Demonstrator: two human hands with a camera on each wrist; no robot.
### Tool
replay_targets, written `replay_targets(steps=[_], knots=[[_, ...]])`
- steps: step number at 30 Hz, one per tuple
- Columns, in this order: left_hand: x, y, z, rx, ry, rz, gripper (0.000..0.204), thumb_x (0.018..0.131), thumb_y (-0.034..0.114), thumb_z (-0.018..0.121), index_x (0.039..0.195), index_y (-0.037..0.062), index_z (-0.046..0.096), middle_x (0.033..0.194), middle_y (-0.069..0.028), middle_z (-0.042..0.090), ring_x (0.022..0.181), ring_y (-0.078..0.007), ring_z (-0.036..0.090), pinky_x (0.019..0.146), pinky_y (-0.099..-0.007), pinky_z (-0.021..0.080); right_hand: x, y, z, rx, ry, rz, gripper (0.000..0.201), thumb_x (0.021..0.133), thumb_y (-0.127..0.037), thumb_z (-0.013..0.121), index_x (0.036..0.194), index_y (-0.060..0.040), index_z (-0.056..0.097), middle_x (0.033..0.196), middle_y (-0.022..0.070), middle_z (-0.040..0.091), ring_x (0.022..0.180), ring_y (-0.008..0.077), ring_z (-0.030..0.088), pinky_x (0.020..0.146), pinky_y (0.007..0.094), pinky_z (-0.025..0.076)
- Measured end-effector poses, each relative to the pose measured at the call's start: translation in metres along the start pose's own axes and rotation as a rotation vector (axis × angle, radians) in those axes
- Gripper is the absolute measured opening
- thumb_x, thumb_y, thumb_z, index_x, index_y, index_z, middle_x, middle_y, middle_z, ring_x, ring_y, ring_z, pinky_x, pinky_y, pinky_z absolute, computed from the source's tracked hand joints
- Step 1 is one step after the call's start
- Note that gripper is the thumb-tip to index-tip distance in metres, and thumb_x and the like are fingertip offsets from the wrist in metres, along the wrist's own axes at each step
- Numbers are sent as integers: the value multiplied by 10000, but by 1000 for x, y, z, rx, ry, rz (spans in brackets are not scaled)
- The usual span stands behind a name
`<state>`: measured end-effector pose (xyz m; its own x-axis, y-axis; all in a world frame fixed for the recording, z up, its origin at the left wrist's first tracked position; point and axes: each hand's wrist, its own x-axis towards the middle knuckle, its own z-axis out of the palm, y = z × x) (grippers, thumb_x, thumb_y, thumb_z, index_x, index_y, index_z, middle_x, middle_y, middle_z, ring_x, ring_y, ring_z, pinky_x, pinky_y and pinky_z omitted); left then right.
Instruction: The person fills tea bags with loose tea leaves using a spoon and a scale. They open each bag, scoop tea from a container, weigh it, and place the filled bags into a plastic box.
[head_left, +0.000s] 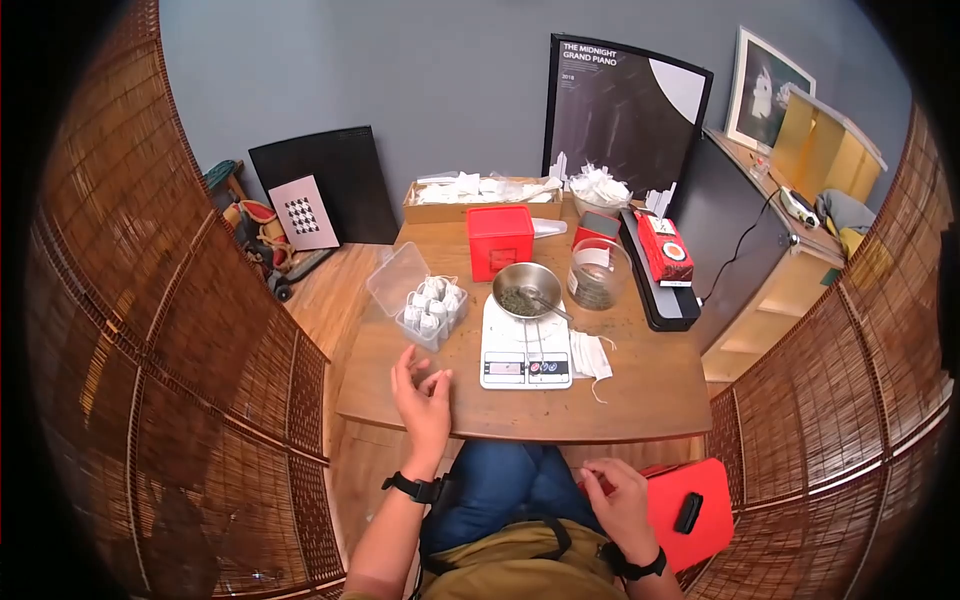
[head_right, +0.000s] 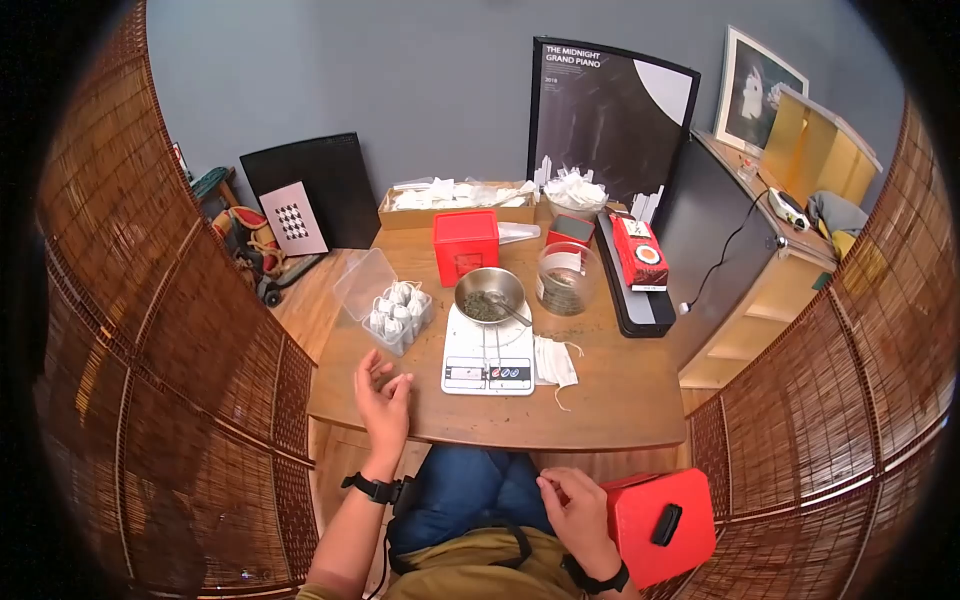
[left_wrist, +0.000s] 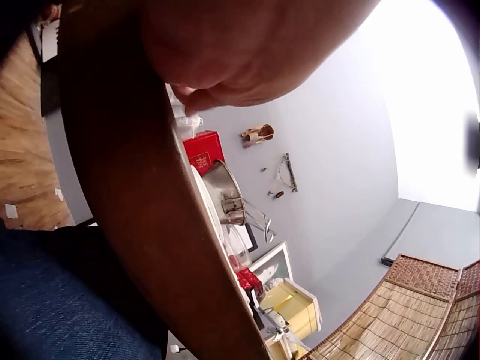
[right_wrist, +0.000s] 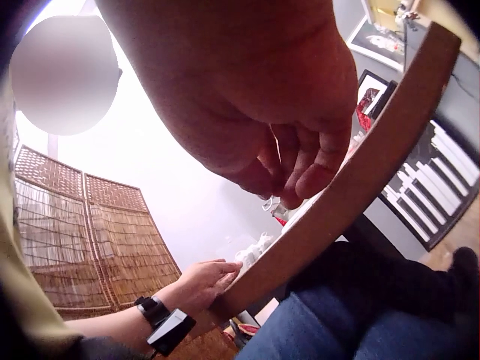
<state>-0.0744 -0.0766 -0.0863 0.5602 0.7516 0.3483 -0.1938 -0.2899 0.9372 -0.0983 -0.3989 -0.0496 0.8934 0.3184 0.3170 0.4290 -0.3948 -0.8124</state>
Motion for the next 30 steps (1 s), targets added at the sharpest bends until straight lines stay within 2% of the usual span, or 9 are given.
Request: replay_targets(steps=[5, 10, 15, 16, 19, 20, 22, 26, 30], knots=[[0, -2, 4, -37, -5, -67, 635, 943, -107, 734, 1518, 1, 489, 1425, -136, 523, 1251, -228, 593, 996, -340, 600, 9, 1, 0, -59, 21, -84, 98, 944, -10, 791, 1038, 12, 773, 974, 142, 774, 740, 223, 726, 638, 310, 570], [1, -4, 9, -78, -26, -94, 566, 942, -121, 732, 1463, -34, 528, 1383, -151, 527, 1241, -235, 605, 967, -336, 610, 47, 13, 3, -75, 94, 0, 93, 939, 4, 788, 1029, 24, 768, 972, 143, 778, 750, 214, 724, 653, 304, 565], [-15, 10, 24, -99, -41, -182, 550, 924, -88, 779, 1426, -27, 563, 1238, -97, 619, 1003, -167, 608, 863, -269, 549, 115, 12, 5, -100, 113, -69, 154, 931, 21, 794, 1080, 18, 756, 883, 114, 720, 713, 194, 667, 657, 321, 545], [-17, 15, 30, -51, -30, -142, 545, 907, -47, 821, 1401, -23, 592, 1144, -83, 660, 906, -151, 583, 822, -269, 514, 131, 6, 6, -83, 99, -64, 220, 934, 17, 794, 1149, 7, 747, 908, 112, 691, 735, 182, 651, 663, 335, 535], [-23, 22, 38, 74, -140, -33, 533, 891, -16, 848, 1372, -24, 617, 1091, -96, 683, 896, -161, 589, 822, -286, 507, 178, -21, 19, 17, 97, 3, 322, 930, 6, 797, 1246, -23, 742, 969, 119, 691, 773, 194, 666, 688, 346, 544], [-22, 25, 39, 94, -204, -14, 566, 905, -47, 820, 1416, -15, 578, 1113, -76, 663, 979, -128, 585, 858, -277, 492, 191, -22, 23, 13, 95, 5, 322, 930, 6, 797, 1246, -23, 742, 969, 119, 691, 773, 194, 666, 688, 346, 544], [-20, 26, 44, 56, -238, -4, 583, 899, -49, 826, 1424, -17, 573, 1099, -74, 674, 968, -129, 593, 852, -277, 492, 211, -23, 30, -163, -22, -135, 352, 921, 7, 793, 1267, -56, 763, 983, 117, 697, 790, 232, 682, 709, 355, 558], [-10, 30, 49, 18, -320, 12, 603, 872, -34, 862, 1415, -16, 600, 1035, -72, 700, 880, -121, 615, 773, -265, 497, 226, -3, 41, -380, -22, -391, 328, 909, 32, 778, 1223, -64, 794, 1012, 126, 719, 826, 286, 708, 725, 362, 569], [-7, 40, 48, -2, -384, -22, 514, 869, -14, 876, 1343, -19, 677, 1004, -80, 706, 753, -113, 602, 647, -255, 474, 221, -12, 36, -307, 56, -400, 307, 935, 34, 765, 1238, -9, 779, 998, 143, 753, 803, 267, 722, 716, 356, 571]])
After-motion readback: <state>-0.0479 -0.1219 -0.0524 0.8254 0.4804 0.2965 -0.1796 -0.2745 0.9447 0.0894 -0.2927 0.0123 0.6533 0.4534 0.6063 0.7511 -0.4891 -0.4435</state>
